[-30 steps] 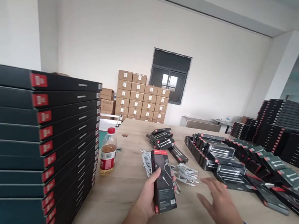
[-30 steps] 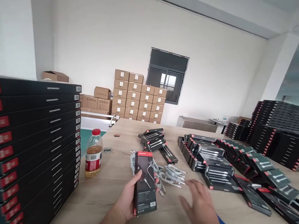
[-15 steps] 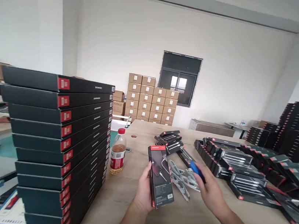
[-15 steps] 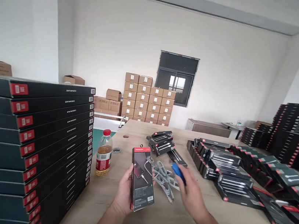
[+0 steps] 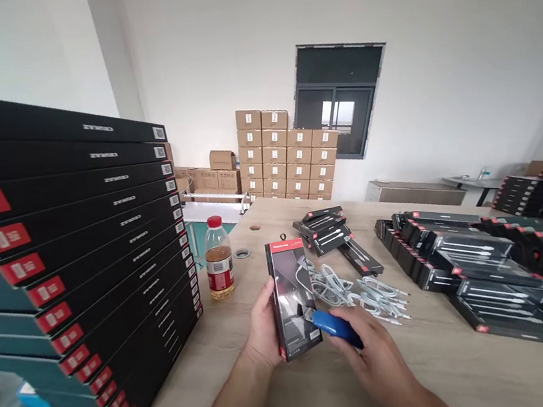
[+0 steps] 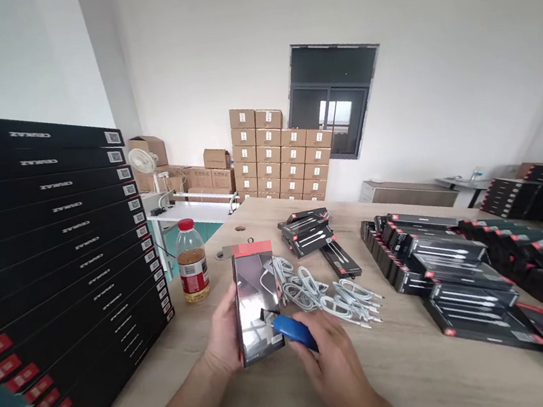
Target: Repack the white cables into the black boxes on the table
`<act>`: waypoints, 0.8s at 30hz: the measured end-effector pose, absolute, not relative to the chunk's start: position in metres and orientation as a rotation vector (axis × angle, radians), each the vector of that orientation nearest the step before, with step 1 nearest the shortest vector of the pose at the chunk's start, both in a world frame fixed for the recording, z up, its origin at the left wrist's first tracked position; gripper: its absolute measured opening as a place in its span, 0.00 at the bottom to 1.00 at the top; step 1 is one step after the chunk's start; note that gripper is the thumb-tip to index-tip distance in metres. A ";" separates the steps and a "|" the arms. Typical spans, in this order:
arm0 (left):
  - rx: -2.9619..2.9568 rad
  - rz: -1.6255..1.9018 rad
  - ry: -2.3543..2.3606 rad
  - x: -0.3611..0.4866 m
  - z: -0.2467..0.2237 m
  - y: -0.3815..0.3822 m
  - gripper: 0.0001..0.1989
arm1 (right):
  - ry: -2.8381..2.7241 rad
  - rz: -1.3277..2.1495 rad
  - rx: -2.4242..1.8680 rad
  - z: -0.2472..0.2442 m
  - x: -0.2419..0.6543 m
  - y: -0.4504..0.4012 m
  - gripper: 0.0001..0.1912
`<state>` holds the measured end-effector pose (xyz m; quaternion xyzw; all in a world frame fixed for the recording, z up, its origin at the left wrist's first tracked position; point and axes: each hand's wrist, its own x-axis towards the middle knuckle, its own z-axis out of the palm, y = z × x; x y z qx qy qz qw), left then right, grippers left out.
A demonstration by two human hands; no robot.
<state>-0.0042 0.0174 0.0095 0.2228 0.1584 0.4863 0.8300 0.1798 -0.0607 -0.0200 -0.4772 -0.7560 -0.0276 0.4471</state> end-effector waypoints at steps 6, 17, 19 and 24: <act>0.482 1.055 0.327 -0.002 0.007 0.016 0.20 | -1.888 -0.003 -1.174 -0.020 0.175 -0.061 0.11; 0.467 1.072 0.364 -0.001 0.013 0.013 0.19 | -1.845 0.055 -1.155 -0.020 0.173 -0.062 0.10; 0.472 1.038 0.364 -0.002 0.012 0.013 0.20 | -1.838 0.062 -1.150 -0.021 0.173 -0.061 0.10; 0.495 0.970 0.424 -0.002 0.011 0.010 0.23 | -1.803 0.070 -1.150 -0.023 0.173 -0.060 0.10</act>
